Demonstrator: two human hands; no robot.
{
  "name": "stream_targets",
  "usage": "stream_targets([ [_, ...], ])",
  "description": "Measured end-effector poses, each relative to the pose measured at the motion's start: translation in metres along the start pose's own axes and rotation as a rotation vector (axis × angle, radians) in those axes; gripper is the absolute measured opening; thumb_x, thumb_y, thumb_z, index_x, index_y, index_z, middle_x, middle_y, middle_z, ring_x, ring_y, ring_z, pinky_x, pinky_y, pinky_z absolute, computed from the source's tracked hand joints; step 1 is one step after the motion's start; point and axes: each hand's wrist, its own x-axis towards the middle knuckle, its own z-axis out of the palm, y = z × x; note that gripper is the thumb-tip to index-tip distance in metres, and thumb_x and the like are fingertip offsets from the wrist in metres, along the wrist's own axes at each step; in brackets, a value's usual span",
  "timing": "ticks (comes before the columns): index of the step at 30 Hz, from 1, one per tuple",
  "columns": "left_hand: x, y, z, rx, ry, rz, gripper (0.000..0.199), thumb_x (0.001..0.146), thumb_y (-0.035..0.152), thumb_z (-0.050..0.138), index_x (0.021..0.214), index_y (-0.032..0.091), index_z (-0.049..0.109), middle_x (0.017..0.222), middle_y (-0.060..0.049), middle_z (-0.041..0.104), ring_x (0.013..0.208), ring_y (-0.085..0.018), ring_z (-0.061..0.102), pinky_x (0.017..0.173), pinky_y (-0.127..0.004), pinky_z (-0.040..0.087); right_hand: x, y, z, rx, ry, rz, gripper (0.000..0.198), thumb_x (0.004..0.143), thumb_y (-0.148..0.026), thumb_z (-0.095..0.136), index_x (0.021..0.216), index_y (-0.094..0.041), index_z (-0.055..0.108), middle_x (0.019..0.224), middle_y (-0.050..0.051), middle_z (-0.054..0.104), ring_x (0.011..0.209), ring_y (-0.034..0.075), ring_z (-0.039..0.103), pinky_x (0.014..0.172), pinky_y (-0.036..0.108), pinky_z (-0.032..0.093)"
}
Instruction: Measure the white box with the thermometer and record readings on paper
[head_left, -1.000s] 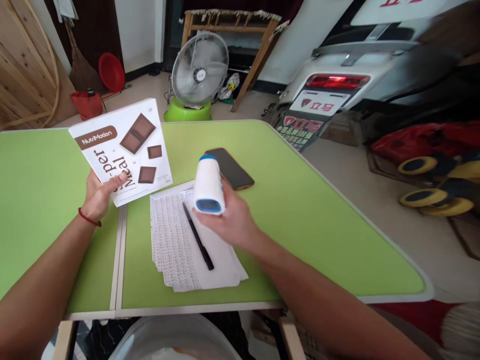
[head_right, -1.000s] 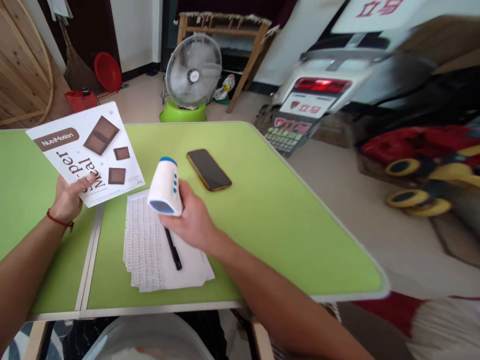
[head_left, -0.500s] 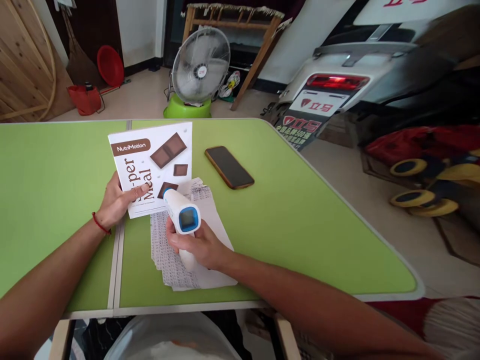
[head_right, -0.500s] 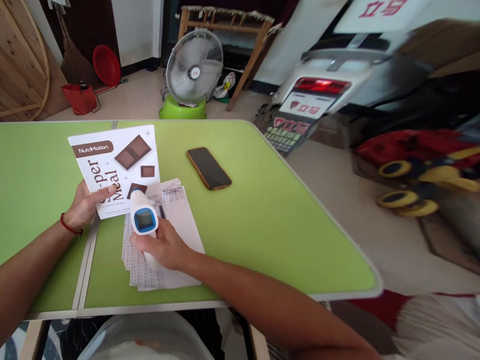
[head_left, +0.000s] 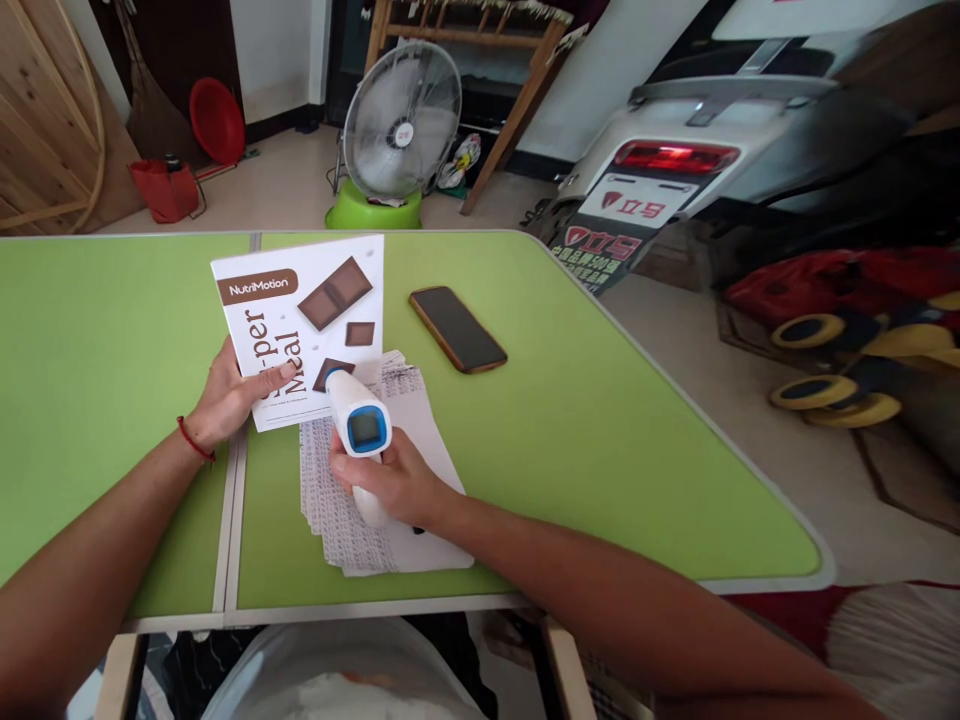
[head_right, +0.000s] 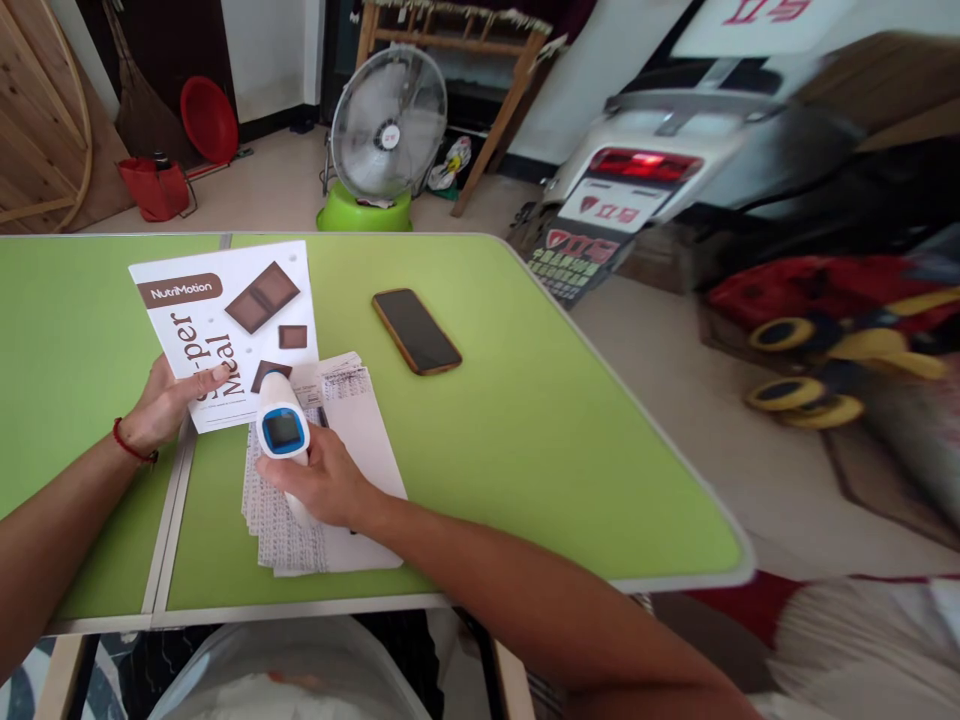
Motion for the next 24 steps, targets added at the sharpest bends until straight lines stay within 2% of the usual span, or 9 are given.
stream_targets([
  [24, 0.0, 0.0013, -0.0009, 0.033, -0.017, 0.01, 0.048, 0.064, 0.04, 0.085, 0.1, 0.017, 0.062, 0.101, -0.008, 0.07, 0.086, -0.025, 0.067, 0.072, -0.035, 0.057, -0.0003, 0.0012, -0.0015, 0.008, -0.011, -0.005, 0.015, 0.072, -0.03, 0.061, 0.068, -0.021, 0.05, 0.058, -0.005, 0.05, 0.055, 0.012, 0.047, 0.058, 0.03, 0.039],
])
